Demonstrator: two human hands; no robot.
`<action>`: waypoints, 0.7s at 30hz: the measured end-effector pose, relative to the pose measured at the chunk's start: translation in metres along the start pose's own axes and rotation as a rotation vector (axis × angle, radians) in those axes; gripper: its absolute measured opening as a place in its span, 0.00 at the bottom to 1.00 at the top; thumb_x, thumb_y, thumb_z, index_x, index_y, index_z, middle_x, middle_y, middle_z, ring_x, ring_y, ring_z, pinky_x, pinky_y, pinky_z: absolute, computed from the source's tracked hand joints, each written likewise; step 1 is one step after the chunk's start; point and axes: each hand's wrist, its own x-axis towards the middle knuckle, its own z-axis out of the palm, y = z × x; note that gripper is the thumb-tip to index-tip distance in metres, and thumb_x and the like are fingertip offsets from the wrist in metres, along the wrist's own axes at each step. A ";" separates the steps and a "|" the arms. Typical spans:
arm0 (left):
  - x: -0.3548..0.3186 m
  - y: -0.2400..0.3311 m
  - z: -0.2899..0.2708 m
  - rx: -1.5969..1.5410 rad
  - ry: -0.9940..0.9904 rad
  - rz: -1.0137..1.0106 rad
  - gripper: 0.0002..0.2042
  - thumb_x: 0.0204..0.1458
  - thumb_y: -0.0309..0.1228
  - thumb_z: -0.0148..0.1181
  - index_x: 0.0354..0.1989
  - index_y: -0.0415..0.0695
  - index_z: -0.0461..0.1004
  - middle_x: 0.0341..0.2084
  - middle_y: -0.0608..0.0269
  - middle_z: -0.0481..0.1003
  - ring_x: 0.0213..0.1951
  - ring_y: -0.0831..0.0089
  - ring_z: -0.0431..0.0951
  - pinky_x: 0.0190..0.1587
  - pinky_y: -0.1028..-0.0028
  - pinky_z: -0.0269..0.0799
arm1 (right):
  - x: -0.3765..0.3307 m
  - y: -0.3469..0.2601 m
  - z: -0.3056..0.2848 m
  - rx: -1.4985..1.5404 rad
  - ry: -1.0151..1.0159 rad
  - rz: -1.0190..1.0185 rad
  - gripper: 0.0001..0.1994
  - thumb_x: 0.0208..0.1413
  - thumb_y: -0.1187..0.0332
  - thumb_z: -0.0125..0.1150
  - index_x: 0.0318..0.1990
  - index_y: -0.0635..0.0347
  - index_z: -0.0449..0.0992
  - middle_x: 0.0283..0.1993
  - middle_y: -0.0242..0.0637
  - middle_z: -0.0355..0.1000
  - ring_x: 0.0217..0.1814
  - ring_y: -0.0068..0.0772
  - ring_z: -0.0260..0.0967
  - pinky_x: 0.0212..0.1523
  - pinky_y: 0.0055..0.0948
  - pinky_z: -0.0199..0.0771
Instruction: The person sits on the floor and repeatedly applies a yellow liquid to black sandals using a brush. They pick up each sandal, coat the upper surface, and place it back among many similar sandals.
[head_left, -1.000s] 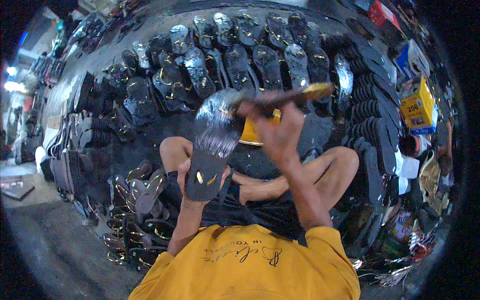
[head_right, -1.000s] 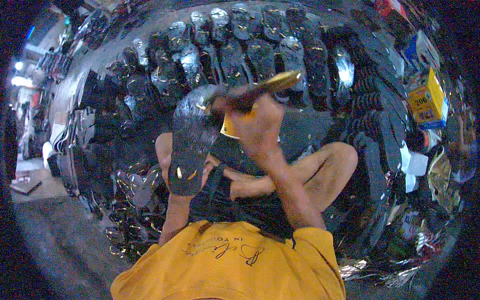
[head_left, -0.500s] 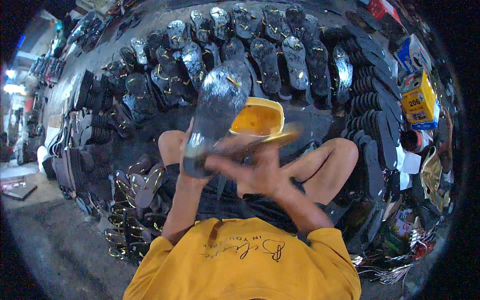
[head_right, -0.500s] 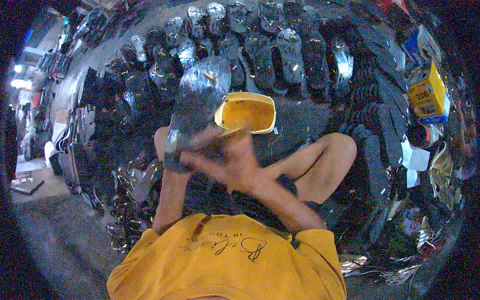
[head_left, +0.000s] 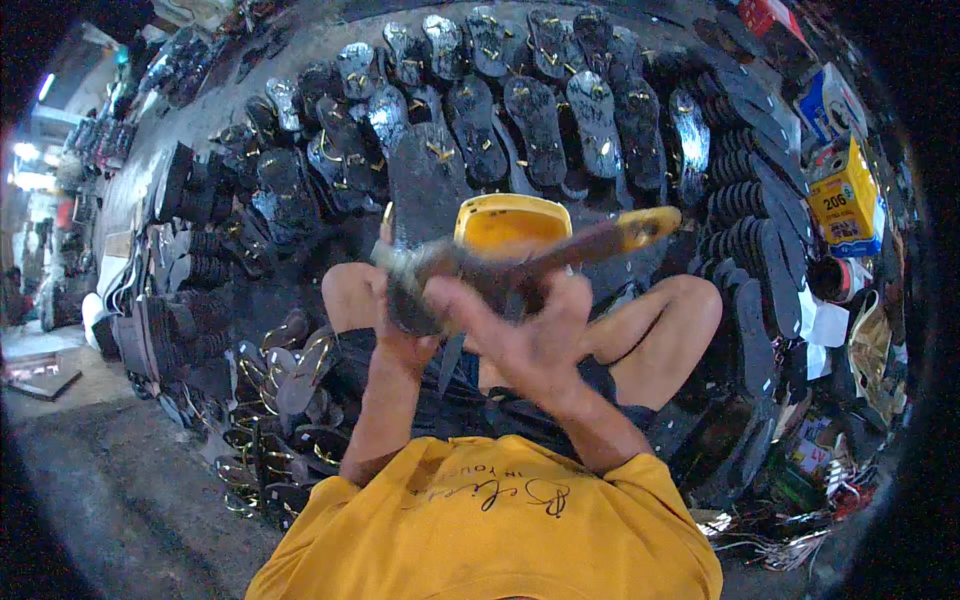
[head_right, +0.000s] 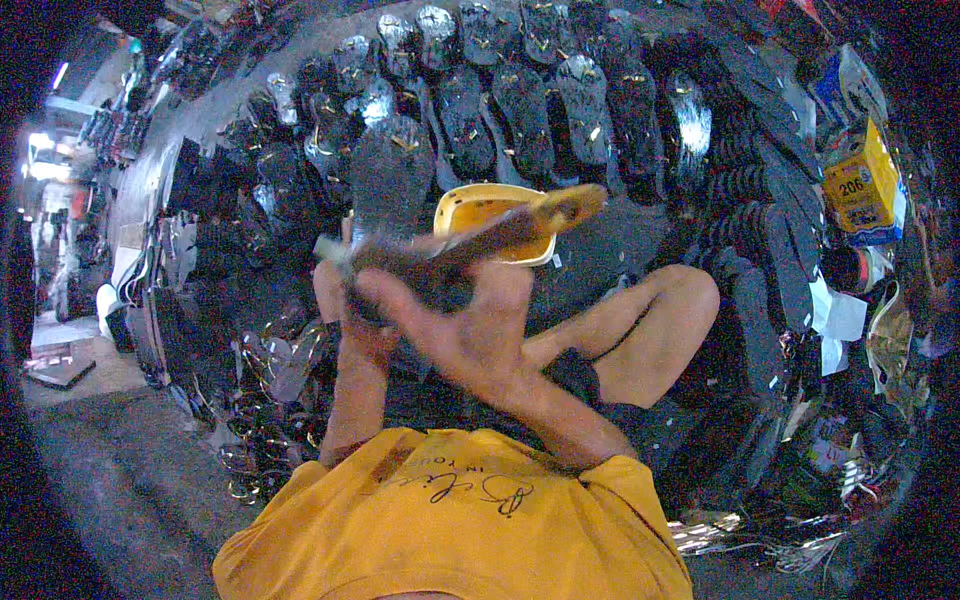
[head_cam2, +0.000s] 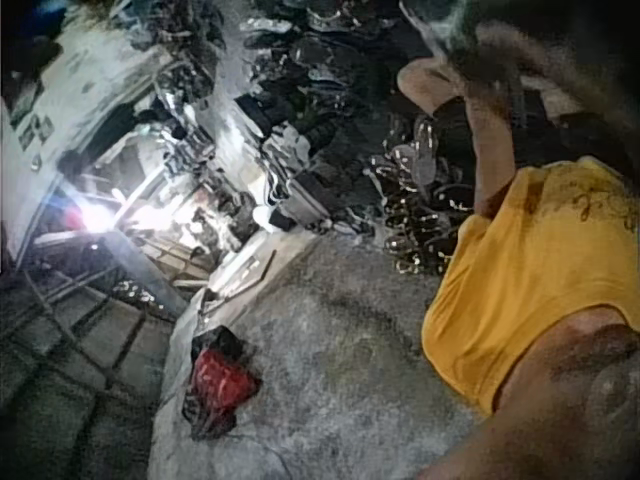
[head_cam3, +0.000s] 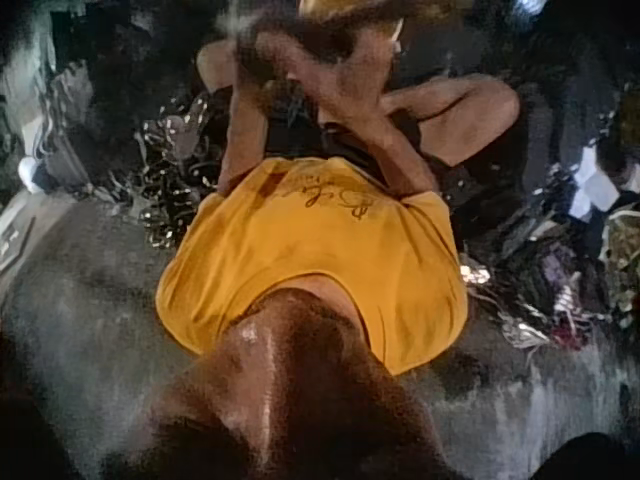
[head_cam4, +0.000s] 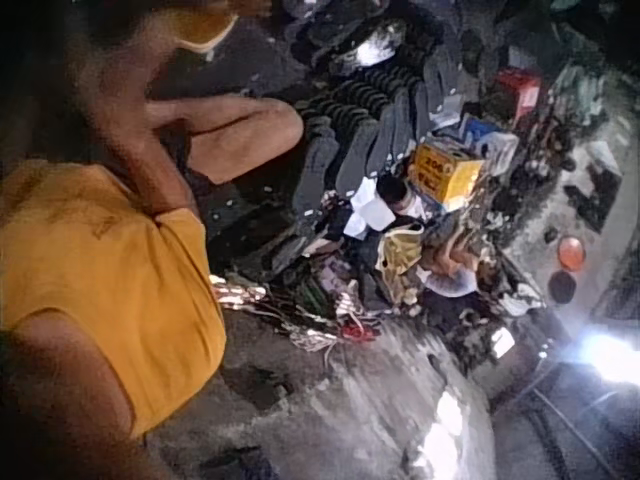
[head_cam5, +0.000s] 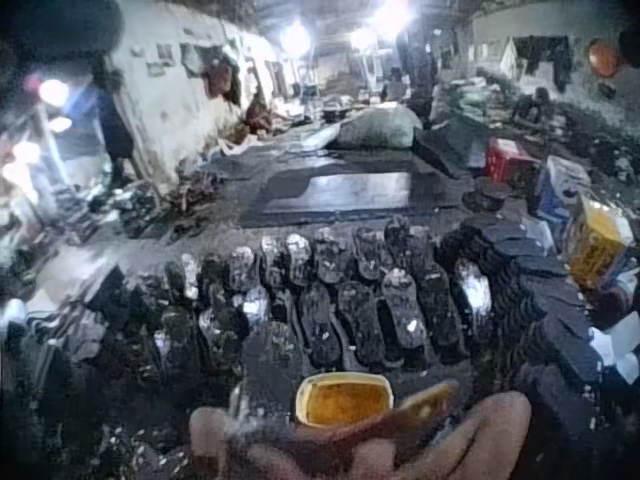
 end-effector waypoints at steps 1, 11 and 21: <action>0.010 -0.019 -0.011 -0.147 -0.047 0.067 0.32 0.65 0.57 0.50 0.65 0.43 0.69 0.52 0.52 0.80 0.51 0.57 0.82 0.56 0.54 0.81 | 0.011 0.007 0.005 -0.012 0.013 -0.197 0.10 0.49 0.67 0.79 0.34 0.59 0.83 0.32 0.37 0.82 0.32 0.36 0.82 0.34 0.33 0.81; 0.015 -0.038 -0.011 -0.870 -0.570 0.063 0.31 0.68 0.56 0.48 0.68 0.44 0.67 0.60 0.54 0.75 0.59 0.61 0.77 0.62 0.55 0.75 | 0.020 0.030 0.000 -0.241 0.058 -0.355 0.11 0.47 0.62 0.81 0.35 0.53 0.85 0.31 0.36 0.81 0.34 0.37 0.80 0.37 0.37 0.77; 0.024 -0.025 -0.006 -0.974 -0.582 -0.005 0.25 0.69 0.50 0.49 0.68 0.48 0.68 0.59 0.55 0.77 0.56 0.62 0.80 0.58 0.59 0.80 | 0.045 0.037 -0.028 -0.453 0.195 -0.348 0.09 0.55 0.59 0.74 0.38 0.52 0.85 0.29 0.36 0.80 0.32 0.42 0.80 0.36 0.37 0.78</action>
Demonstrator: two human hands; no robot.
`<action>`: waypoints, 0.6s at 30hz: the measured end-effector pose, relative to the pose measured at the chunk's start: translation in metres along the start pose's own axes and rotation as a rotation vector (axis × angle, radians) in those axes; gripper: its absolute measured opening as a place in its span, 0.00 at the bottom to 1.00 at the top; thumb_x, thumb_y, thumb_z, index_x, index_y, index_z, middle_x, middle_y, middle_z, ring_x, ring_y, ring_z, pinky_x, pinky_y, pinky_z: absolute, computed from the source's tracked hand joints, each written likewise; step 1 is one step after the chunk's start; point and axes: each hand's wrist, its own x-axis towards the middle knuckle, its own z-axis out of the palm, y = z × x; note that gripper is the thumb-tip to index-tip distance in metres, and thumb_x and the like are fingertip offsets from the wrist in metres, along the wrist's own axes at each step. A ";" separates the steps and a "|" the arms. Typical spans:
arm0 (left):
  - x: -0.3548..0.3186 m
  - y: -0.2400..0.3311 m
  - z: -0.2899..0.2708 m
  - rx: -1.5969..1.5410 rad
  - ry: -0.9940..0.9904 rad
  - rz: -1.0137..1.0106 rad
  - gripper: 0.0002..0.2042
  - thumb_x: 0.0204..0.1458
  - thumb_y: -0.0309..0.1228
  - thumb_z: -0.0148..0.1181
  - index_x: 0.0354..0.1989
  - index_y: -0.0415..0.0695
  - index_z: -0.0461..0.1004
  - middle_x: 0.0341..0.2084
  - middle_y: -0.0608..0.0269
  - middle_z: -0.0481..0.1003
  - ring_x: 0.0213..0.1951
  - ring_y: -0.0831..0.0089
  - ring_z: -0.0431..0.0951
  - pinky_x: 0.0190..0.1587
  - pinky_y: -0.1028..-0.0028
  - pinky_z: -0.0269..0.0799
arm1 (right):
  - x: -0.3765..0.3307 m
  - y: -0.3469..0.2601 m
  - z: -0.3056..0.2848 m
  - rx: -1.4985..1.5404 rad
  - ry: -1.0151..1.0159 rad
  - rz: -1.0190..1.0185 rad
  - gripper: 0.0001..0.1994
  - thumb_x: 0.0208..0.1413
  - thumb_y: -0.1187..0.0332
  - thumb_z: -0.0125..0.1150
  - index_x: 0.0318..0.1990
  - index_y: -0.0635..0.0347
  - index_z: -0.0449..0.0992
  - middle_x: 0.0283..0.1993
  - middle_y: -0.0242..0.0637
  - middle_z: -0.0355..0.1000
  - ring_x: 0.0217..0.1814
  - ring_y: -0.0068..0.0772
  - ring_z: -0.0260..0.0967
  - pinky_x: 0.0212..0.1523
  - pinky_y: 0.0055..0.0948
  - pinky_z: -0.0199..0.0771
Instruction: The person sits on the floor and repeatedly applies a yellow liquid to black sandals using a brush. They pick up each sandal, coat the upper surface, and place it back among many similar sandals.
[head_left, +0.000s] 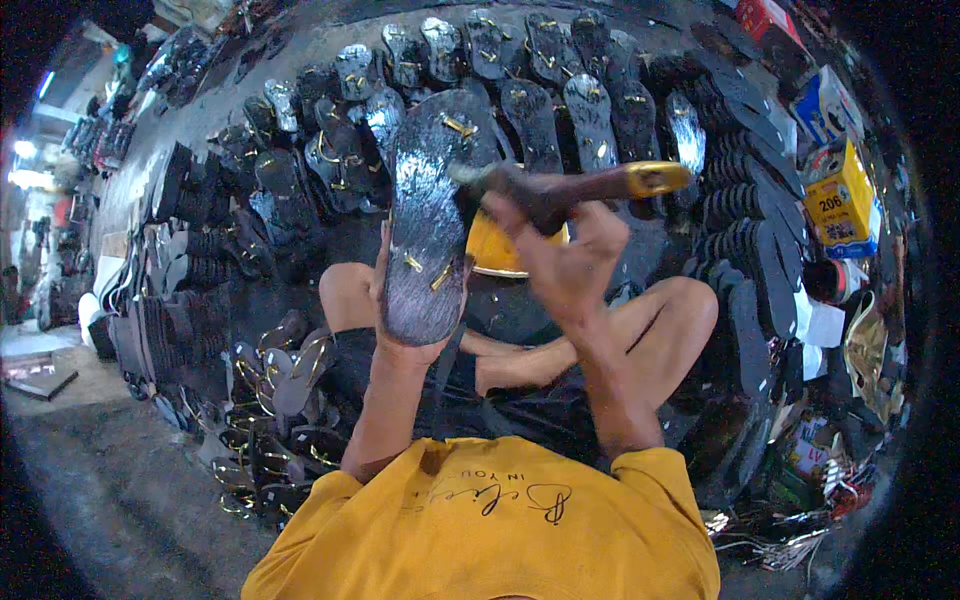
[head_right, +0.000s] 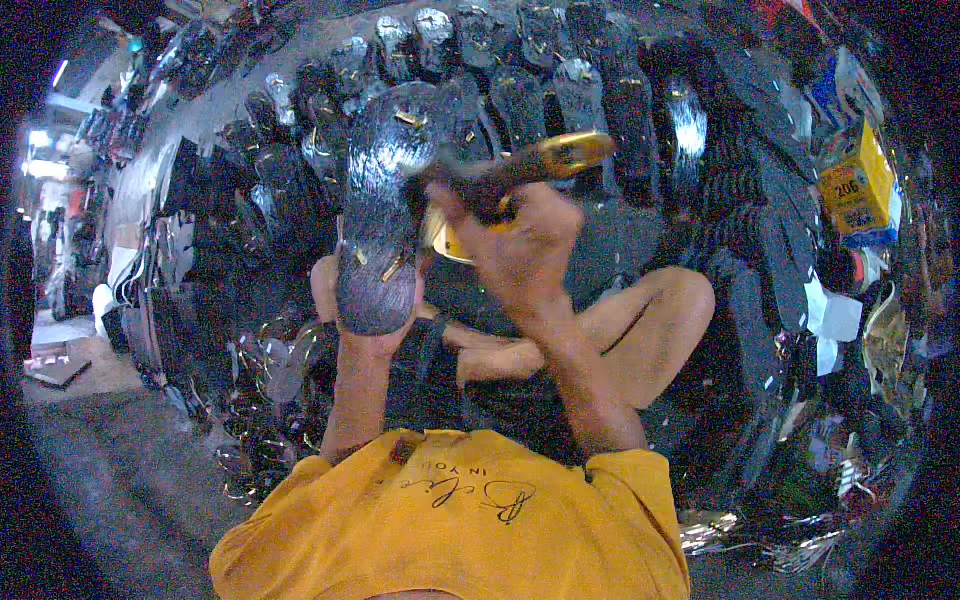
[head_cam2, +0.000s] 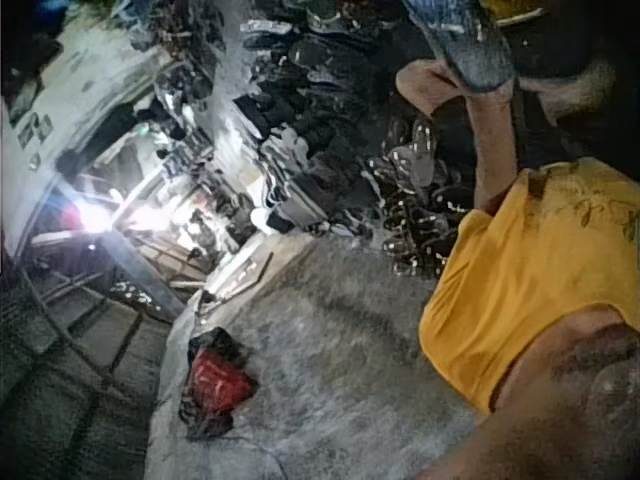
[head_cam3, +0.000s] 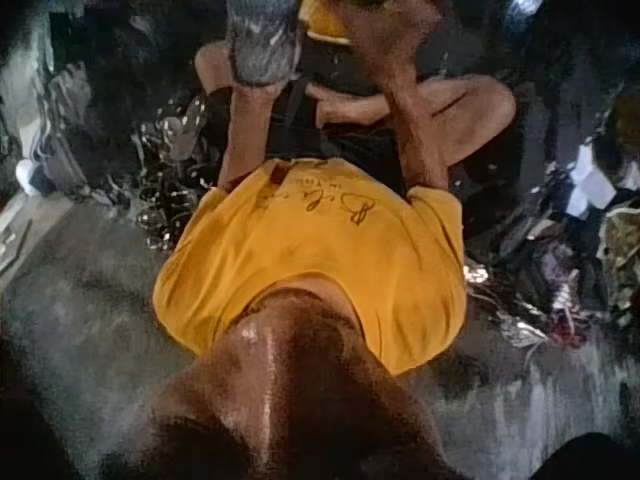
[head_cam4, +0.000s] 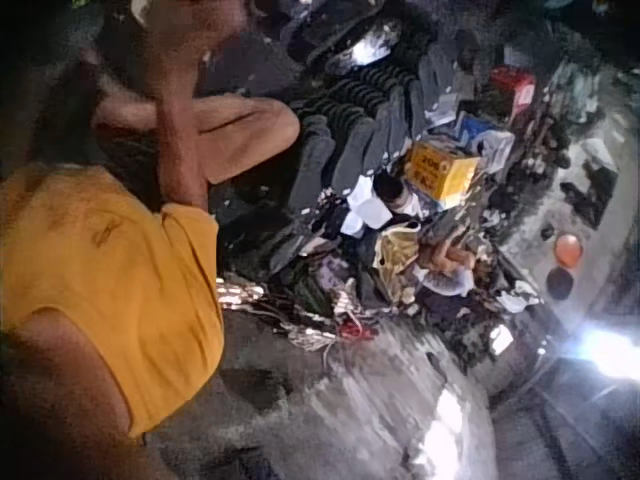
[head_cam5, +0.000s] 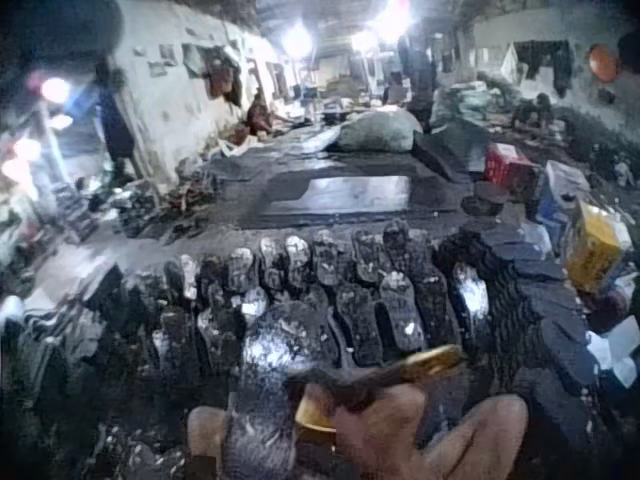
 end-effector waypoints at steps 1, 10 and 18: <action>-0.008 -0.002 -0.001 -0.022 0.011 -0.039 0.25 0.70 0.49 0.49 0.68 0.48 0.68 0.59 0.55 0.77 0.56 0.62 0.80 0.57 0.59 0.81 | -0.004 0.012 0.001 -0.058 0.071 -0.078 0.09 0.57 0.59 0.71 0.38 0.52 0.85 0.29 0.36 0.80 0.32 0.42 0.80 0.34 0.38 0.77; 0.004 0.000 0.015 0.051 0.174 -0.173 0.21 0.73 0.43 0.44 0.66 0.46 0.69 0.52 0.53 0.80 0.49 0.64 0.84 0.49 0.59 0.86 | 0.016 -0.024 -0.035 0.091 -0.290 -0.305 0.11 0.49 0.71 0.77 0.41 0.56 0.86 0.35 0.34 0.83 0.34 0.32 0.81 0.39 0.29 0.78; 0.012 0.002 -0.015 0.521 0.078 0.089 0.26 0.70 0.48 0.47 0.68 0.43 0.66 0.55 0.52 0.78 0.50 0.63 0.83 0.54 0.61 0.83 | -0.047 -0.032 -0.021 0.254 -0.606 -0.300 0.17 0.48 0.66 0.80 0.46 0.51 0.85 0.40 0.32 0.83 0.38 0.29 0.80 0.39 0.31 0.77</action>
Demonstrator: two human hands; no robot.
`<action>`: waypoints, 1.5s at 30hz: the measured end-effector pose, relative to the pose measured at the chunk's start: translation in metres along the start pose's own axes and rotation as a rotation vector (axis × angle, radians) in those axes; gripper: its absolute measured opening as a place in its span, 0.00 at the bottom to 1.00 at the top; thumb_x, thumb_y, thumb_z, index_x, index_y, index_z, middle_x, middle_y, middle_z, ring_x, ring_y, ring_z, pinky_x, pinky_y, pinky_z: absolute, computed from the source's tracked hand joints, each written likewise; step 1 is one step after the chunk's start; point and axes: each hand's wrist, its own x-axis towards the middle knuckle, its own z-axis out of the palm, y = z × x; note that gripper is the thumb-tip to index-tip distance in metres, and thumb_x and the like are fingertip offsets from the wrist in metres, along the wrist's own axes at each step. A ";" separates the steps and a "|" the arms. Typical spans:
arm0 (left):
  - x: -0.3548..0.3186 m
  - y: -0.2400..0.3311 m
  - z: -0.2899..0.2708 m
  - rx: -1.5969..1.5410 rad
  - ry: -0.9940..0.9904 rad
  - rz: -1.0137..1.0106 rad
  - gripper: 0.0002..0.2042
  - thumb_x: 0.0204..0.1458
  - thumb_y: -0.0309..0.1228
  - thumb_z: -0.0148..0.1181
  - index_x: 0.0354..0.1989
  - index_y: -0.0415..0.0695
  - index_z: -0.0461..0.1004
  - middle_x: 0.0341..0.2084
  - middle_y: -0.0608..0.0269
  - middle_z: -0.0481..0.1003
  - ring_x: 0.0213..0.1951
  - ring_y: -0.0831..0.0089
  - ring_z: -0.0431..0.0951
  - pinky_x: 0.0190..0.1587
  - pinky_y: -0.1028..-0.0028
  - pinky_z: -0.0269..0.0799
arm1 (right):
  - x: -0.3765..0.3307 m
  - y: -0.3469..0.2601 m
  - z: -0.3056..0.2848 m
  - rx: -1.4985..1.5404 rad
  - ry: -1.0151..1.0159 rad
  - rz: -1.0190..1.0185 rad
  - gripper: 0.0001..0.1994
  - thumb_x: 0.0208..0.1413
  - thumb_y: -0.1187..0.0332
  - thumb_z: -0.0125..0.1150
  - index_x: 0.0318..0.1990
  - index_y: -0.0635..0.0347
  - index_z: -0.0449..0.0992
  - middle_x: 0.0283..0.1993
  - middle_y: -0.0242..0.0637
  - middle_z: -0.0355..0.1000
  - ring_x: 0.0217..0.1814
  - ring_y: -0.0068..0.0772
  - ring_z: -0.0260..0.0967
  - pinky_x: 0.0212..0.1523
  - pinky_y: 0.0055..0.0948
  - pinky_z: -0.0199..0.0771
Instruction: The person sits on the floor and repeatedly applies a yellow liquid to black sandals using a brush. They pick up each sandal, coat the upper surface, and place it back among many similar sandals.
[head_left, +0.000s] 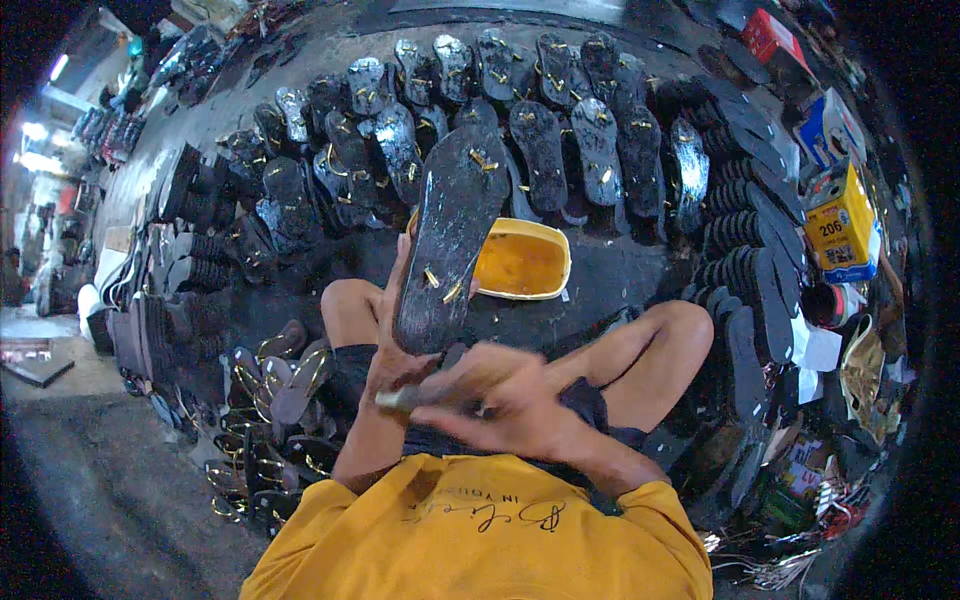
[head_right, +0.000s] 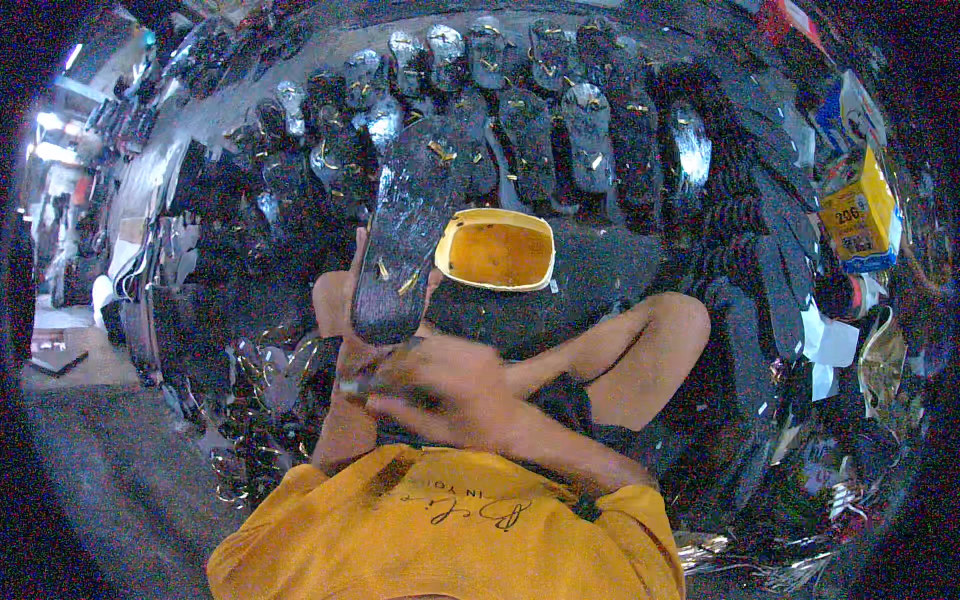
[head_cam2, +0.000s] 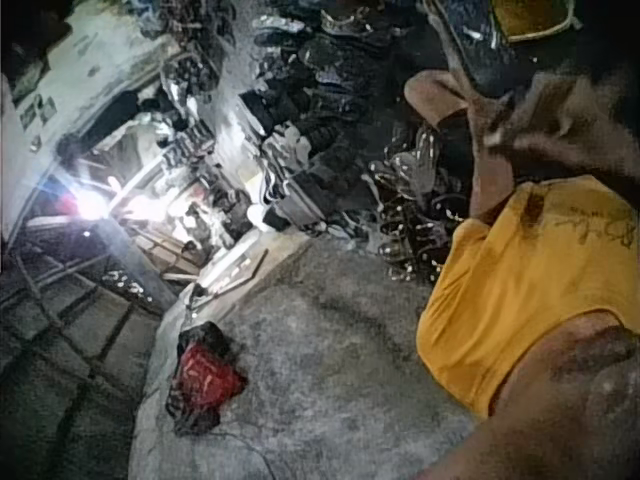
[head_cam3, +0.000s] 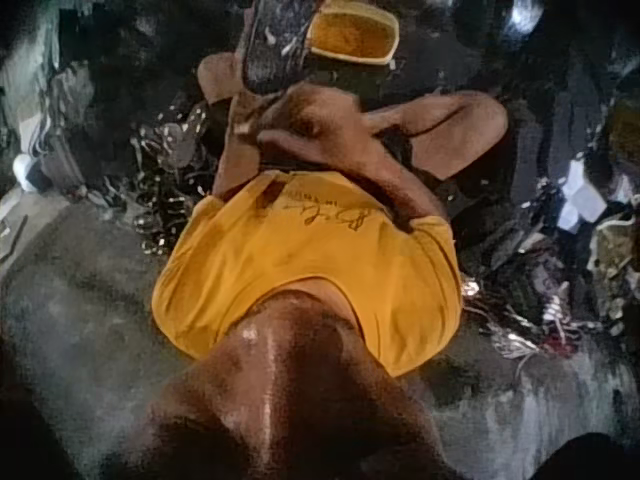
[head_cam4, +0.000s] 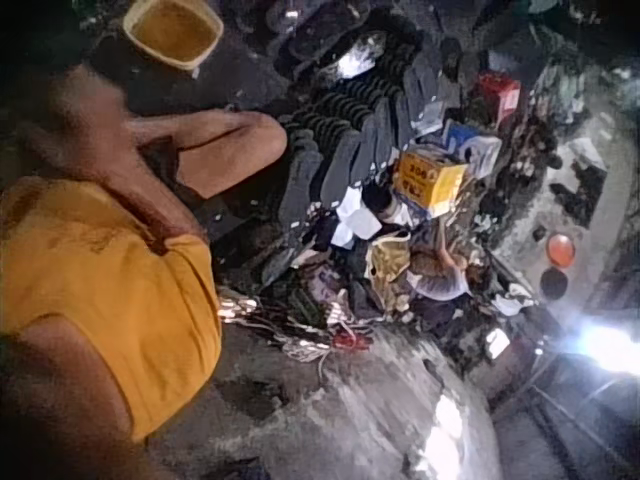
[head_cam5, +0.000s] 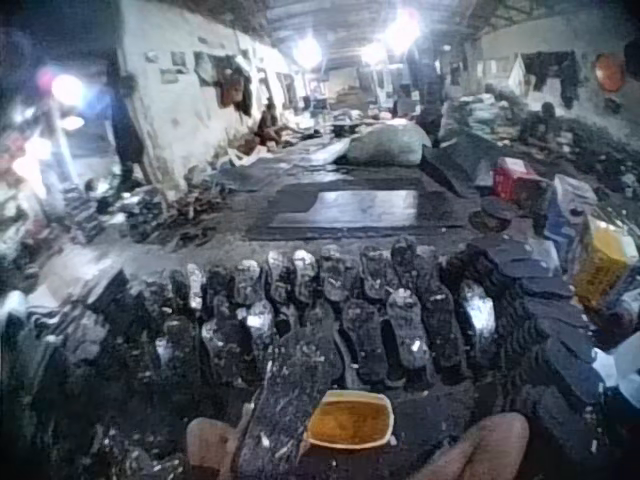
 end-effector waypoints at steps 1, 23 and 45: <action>-0.006 0.001 -0.002 -0.075 -0.016 -0.034 0.27 0.69 0.48 0.48 0.68 0.42 0.66 0.55 0.51 0.78 0.50 0.62 0.83 0.54 0.60 0.83 | 0.002 -0.001 -0.012 0.087 0.111 0.083 0.19 0.48 0.67 0.81 0.49 0.53 0.85 0.40 0.32 0.83 0.39 0.26 0.81 0.39 0.30 0.79; -0.041 0.200 -0.061 1.216 0.521 0.738 0.21 0.51 0.28 0.71 0.54 0.41 0.76 0.47 0.56 0.80 0.50 0.63 0.79 0.55 0.62 0.72 | 0.018 0.119 -0.092 -0.139 0.875 0.482 0.18 0.58 0.65 0.74 0.50 0.70 0.81 0.47 0.37 0.81 0.43 0.26 0.76 0.49 0.27 0.76; -0.016 0.223 -0.380 1.402 1.025 0.141 0.22 0.52 0.41 0.67 0.51 0.41 0.82 0.47 0.52 0.84 0.51 0.57 0.84 0.59 0.66 0.75 | -0.061 0.179 -0.083 -1.042 0.290 0.479 0.24 0.70 0.59 0.56 0.63 0.71 0.74 0.63 0.60 0.70 0.61 0.47 0.72 0.65 0.43 0.69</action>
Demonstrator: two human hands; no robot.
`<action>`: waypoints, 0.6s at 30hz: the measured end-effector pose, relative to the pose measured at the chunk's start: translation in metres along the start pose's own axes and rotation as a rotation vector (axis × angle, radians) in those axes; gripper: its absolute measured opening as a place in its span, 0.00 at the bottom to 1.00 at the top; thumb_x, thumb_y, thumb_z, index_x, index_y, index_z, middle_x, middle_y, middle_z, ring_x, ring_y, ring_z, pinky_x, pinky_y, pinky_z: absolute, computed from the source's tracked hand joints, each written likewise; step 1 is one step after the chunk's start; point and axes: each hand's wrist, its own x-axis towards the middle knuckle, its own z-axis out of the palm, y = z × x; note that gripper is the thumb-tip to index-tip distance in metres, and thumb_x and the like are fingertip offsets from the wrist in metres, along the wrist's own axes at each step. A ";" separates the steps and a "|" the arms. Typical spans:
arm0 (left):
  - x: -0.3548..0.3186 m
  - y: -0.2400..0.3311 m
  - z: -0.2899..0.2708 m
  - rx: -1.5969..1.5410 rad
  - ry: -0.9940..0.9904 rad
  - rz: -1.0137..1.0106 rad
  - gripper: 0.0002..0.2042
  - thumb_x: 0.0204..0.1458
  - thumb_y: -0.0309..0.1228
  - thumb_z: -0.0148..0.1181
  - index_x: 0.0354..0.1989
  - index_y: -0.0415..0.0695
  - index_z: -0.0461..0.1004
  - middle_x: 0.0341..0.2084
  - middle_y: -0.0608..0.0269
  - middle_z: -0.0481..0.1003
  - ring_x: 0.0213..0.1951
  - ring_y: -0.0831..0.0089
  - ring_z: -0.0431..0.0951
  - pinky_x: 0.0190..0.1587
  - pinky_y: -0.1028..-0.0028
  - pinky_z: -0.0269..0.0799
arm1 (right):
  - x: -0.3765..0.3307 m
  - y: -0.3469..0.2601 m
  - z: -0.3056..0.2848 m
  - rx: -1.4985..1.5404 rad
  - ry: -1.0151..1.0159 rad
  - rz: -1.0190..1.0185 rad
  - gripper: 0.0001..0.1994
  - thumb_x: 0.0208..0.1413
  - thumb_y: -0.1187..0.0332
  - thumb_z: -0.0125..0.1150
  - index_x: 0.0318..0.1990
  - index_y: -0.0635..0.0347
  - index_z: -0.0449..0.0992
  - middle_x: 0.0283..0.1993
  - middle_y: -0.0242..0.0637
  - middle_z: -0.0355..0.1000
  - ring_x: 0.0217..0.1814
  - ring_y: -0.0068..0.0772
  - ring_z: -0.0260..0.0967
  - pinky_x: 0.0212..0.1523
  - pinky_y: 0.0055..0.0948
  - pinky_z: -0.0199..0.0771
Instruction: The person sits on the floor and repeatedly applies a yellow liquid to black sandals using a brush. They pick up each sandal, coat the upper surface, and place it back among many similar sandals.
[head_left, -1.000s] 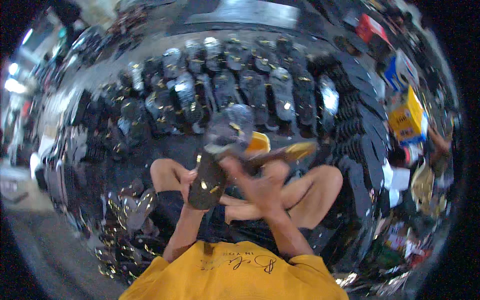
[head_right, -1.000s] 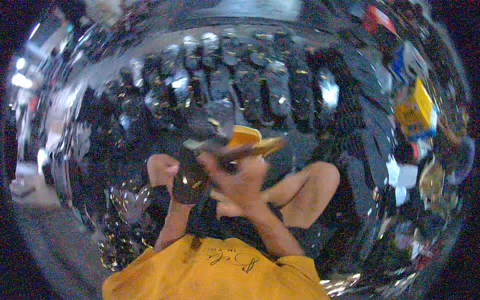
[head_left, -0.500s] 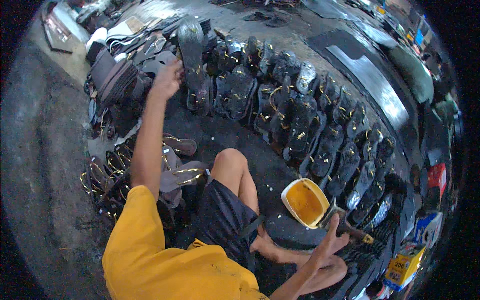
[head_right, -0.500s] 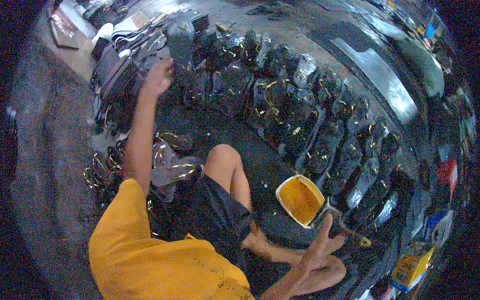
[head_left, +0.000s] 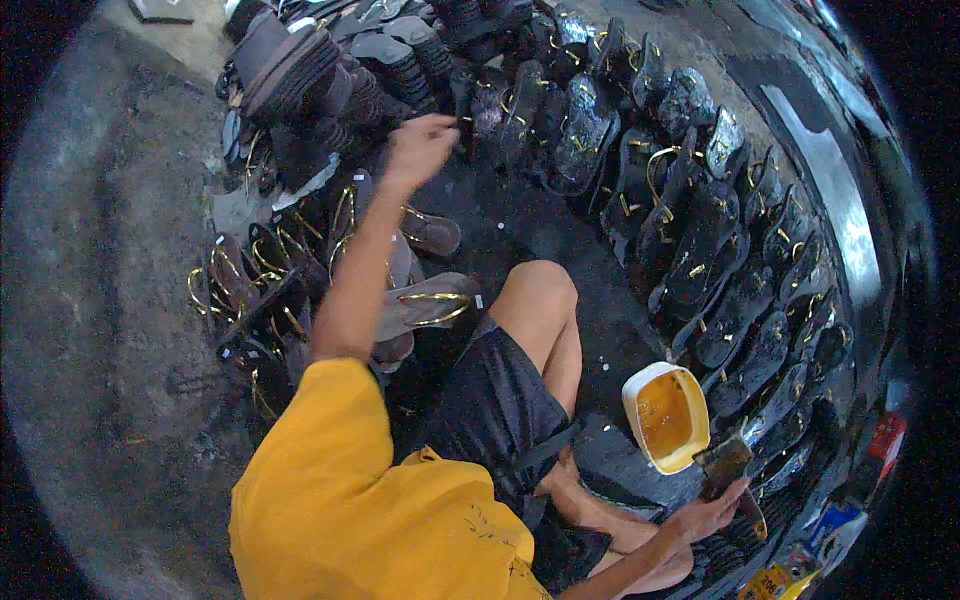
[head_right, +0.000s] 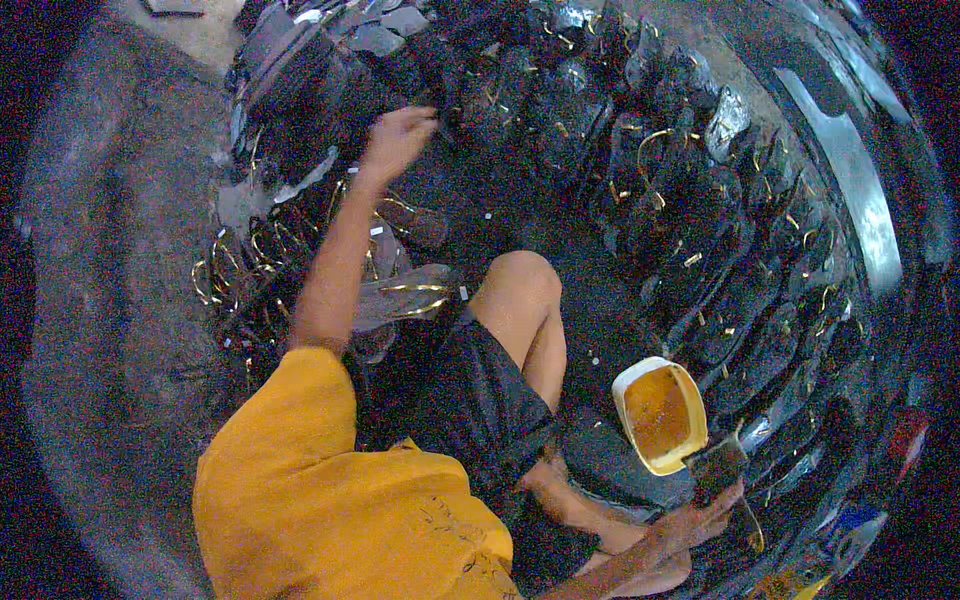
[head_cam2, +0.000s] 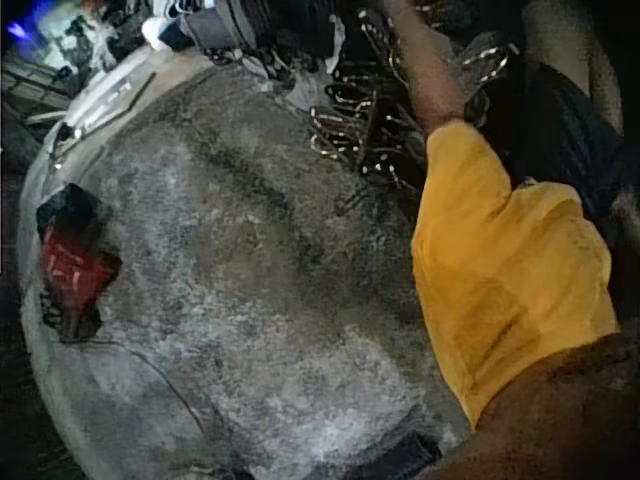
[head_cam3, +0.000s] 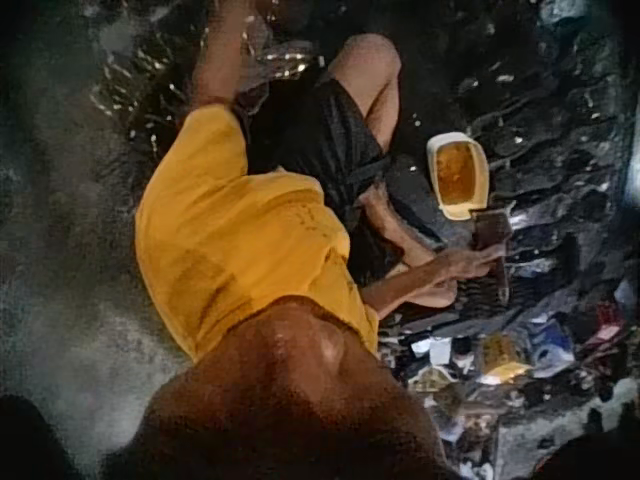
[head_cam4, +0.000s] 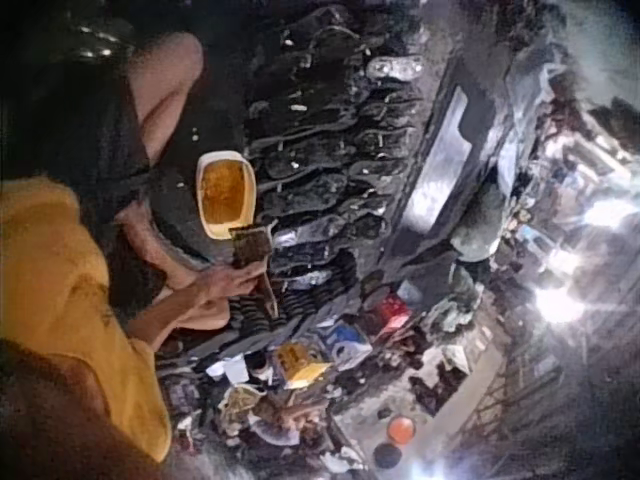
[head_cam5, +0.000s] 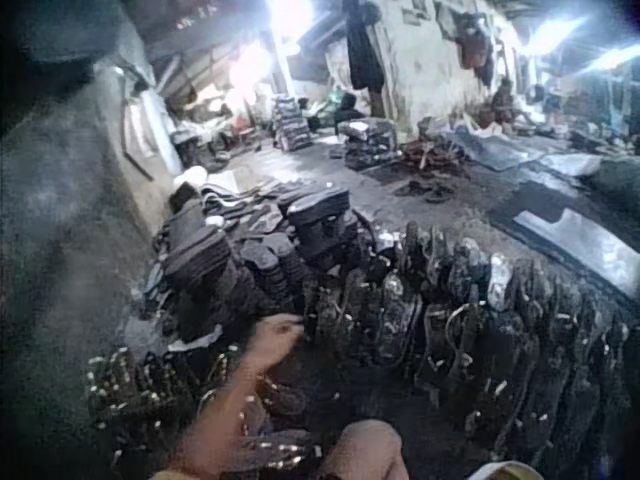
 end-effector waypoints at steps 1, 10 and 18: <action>-0.007 -0.024 -0.041 0.030 0.050 -0.083 0.23 0.51 0.41 0.69 0.52 0.41 0.82 0.48 0.52 0.83 0.52 0.57 0.83 0.59 0.65 0.75 | -0.001 0.004 -0.005 0.083 0.030 0.075 0.23 0.70 0.58 0.54 0.62 0.70 0.75 0.64 0.59 0.70 0.62 0.47 0.72 0.65 0.43 0.69; -0.055 -0.280 -0.140 0.614 -0.238 -0.340 0.39 0.40 0.40 0.78 0.61 0.33 0.69 0.54 0.39 0.76 0.58 0.47 0.77 0.60 0.57 0.74 | 0.045 -0.103 -0.020 0.391 -0.191 0.258 0.12 0.57 0.64 0.73 0.47 0.56 0.85 0.44 0.40 0.84 0.43 0.37 0.82 0.47 0.32 0.79; -0.065 -0.313 -0.117 0.788 -0.043 -0.542 0.50 0.35 0.41 0.83 0.65 0.28 0.60 0.61 0.39 0.71 0.61 0.48 0.74 0.62 0.57 0.72 | 0.010 -0.087 0.039 0.236 -0.214 -0.027 0.12 0.55 0.59 0.75 0.40 0.57 0.84 0.37 0.39 0.81 0.40 0.42 0.78 0.43 0.41 0.77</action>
